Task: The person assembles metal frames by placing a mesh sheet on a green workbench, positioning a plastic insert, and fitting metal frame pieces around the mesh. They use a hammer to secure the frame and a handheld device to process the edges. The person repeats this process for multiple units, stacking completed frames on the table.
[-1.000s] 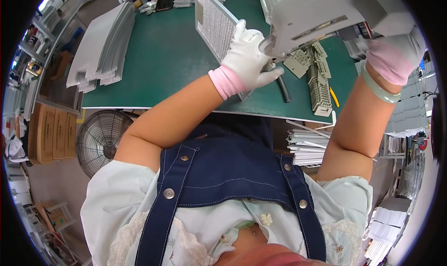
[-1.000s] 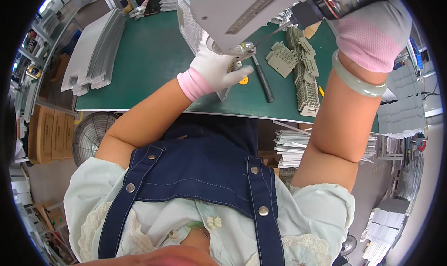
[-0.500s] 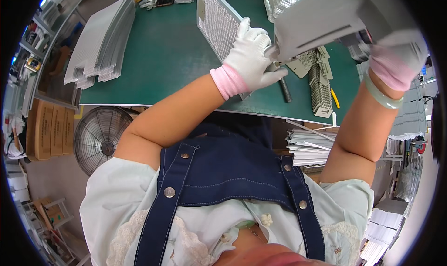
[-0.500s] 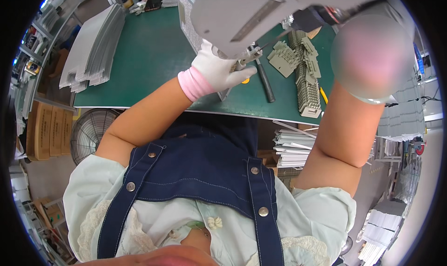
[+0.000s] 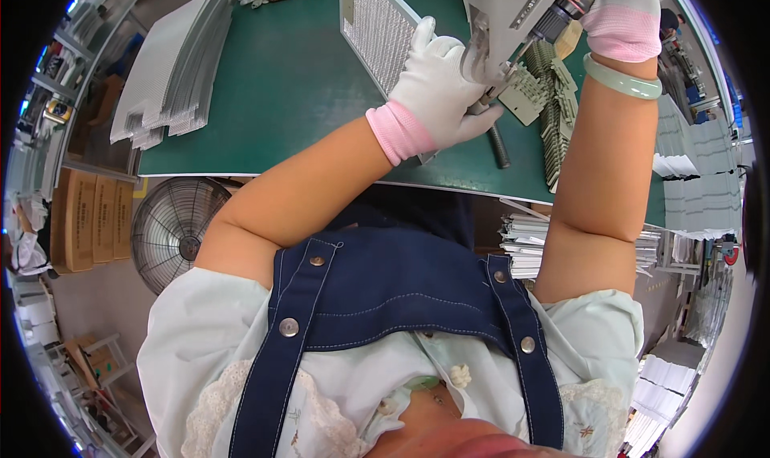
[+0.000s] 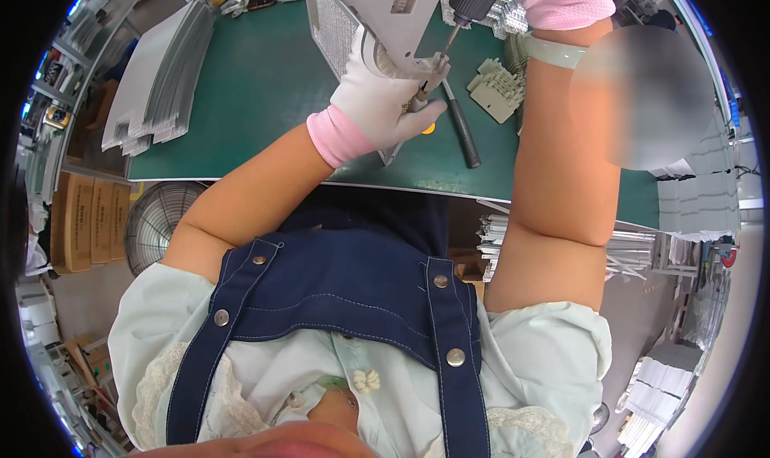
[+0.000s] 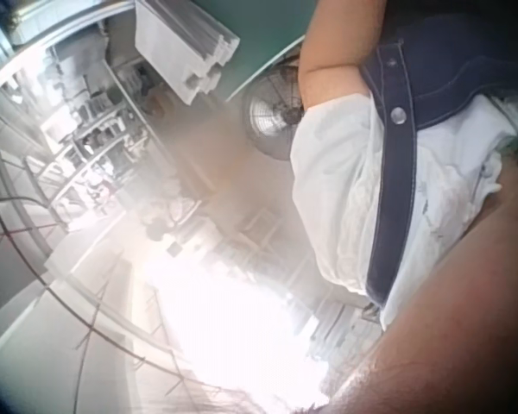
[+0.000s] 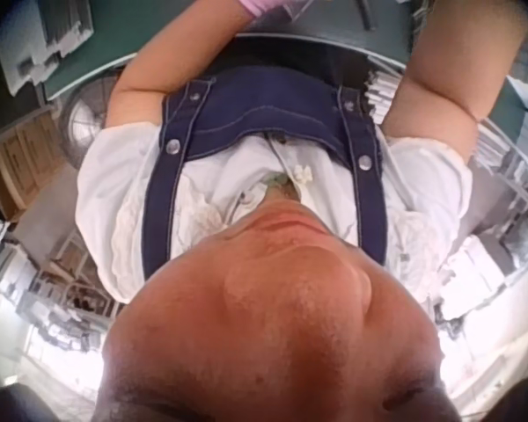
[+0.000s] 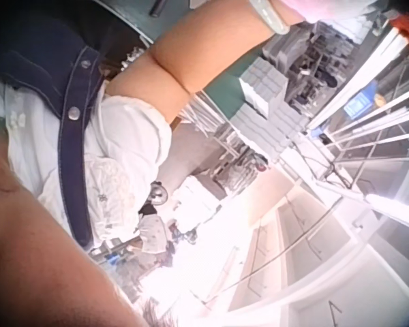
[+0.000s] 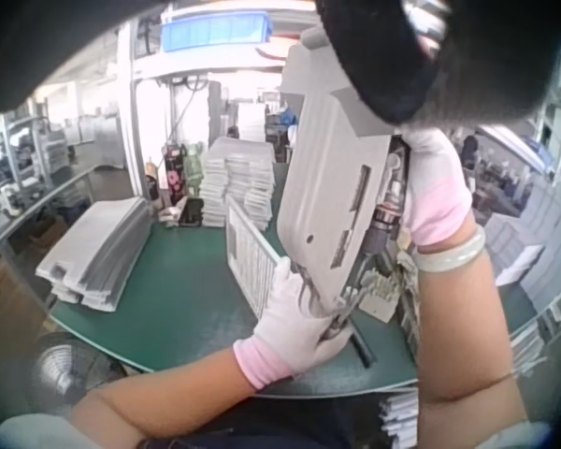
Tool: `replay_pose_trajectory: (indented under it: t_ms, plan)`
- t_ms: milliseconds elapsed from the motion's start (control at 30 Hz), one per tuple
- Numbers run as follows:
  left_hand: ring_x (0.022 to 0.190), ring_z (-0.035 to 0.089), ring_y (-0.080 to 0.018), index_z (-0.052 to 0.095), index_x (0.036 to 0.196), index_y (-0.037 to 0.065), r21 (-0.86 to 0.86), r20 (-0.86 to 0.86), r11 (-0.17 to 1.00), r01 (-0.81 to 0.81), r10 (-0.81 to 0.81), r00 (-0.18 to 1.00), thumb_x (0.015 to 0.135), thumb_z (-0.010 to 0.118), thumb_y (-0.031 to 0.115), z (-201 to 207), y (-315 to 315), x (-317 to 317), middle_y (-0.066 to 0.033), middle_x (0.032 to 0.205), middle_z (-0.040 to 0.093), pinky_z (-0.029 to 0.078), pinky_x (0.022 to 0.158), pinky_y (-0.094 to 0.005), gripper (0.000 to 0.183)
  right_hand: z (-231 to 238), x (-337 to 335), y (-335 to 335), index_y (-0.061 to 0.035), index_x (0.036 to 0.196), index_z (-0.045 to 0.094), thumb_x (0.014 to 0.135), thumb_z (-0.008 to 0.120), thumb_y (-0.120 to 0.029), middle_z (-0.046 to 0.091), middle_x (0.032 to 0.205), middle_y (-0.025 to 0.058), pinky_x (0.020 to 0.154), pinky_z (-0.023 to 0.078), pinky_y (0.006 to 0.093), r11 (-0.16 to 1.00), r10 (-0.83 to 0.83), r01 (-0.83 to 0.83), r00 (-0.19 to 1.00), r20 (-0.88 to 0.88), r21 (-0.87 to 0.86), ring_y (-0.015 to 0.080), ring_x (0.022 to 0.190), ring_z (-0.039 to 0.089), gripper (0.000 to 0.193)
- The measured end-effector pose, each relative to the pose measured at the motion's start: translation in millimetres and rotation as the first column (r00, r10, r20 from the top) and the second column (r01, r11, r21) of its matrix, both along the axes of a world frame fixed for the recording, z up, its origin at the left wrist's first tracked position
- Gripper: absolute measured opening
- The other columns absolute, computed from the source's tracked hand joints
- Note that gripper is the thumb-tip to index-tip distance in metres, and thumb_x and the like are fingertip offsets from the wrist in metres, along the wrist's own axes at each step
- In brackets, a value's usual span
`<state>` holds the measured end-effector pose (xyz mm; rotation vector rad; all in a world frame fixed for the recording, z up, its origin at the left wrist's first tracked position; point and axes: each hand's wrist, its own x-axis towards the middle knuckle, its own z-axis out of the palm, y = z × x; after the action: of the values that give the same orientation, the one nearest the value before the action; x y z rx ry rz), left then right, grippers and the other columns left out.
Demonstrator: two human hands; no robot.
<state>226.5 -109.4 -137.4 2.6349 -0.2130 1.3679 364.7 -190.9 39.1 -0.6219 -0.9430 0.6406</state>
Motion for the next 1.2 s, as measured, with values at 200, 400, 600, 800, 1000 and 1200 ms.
replay_pose_trajectory:
  t_ms: [200,400,600,800,1000,1200]
  plan:
    - [0.093,0.054,-0.0346,0.07,0.079,0.015,0.031,0.039,0.999,0.007,-0.008,0.999,0.078,0.066,0.044,-1.7,1.3,2.4,-0.0114,0.081,0.054,0.027,0.105,-0.063,0.029,-5.2,9.3,-9.0,0.0023,0.107,0.066,0.085,0.063,-0.013,0.071,0.1,0.0132,0.077,0.061,0.04,0.99,-0.139,0.139,0.989,0.055,0.008,0.0255,0.082,0.071,0.027]
    - [0.093,0.054,-0.0348,0.068,0.076,0.014,0.036,0.005,0.999,0.001,-0.001,1.0,0.078,0.067,0.045,-3.5,2.9,0.7,-0.0118,0.08,0.053,0.026,0.106,-0.064,0.031,-7.3,-6.8,-11.6,0.0035,0.11,0.065,0.086,0.064,-0.017,0.07,0.104,0.0132,0.083,0.058,0.0376,0.999,-0.021,0.018,0.998,0.054,0.05,0.0237,0.091,0.07,0.032]
    - [0.099,0.053,-0.0352,0.07,0.087,0.014,0.001,-0.116,1.0,0.021,-0.02,0.993,0.078,0.067,0.049,-4.1,-1.2,4.1,-0.0131,0.092,0.058,0.023,0.109,-0.0645,0.037,-5.3,-30.5,-30.4,0.0012,0.112,0.065,0.09,0.06,-0.014,0.069,0.106,0.0094,0.086,0.053,0.0319,0.982,-0.164,0.125,0.939,0.301,0.144,0.0184,0.093,0.067,0.027]
    - [0.102,0.055,-0.0345,0.069,0.097,0.014,-0.014,-0.202,0.999,0.049,-0.051,0.978,0.078,0.067,0.042,14.4,-5.9,1.2,-0.013,0.1,0.062,0.023,0.111,-0.0596,0.034,-1.6,-46.1,-36.7,-0.0032,0.113,0.064,0.09,0.06,-0.01,0.068,0.102,0.0037,0.081,0.05,0.0269,0.873,-0.481,0.387,0.784,0.391,0.298,0.0125,0.088,0.064,0.024]
    - [0.086,0.062,-0.0291,0.07,0.079,0.006,0.243,-0.638,0.964,0.105,0.077,0.766,0.073,0.062,0.025,53.9,-27.8,-33.9,-0.0147,0.08,0.064,0.035,0.098,-0.0441,0.022,9.6,-25.3,-76.7,-0.0094,0.1,0.062,0.089,0.066,-0.015,0.062,0.083,-0.0018,0.07,0.047,0.0244,0.812,-0.583,0.562,0.777,0.235,0.159,0.0094,0.074,0.058,0.012]
    - [0.088,0.059,-0.0316,0.067,0.085,0.006,0.099,-0.711,0.924,0.37,-0.194,0.676,0.071,0.063,0.026,-63.0,-6.1,-41.2,-0.0119,0.087,0.062,0.041,0.088,-0.0415,0.025,1.7,-14.4,-71.9,-0.0096,0.098,0.06,0.088,0.068,-0.017,0.058,0.08,-0.0025,0.067,0.045,0.024,0.648,-0.745,0.755,0.603,0.284,0.096,0.009,0.071,0.057,0.014]
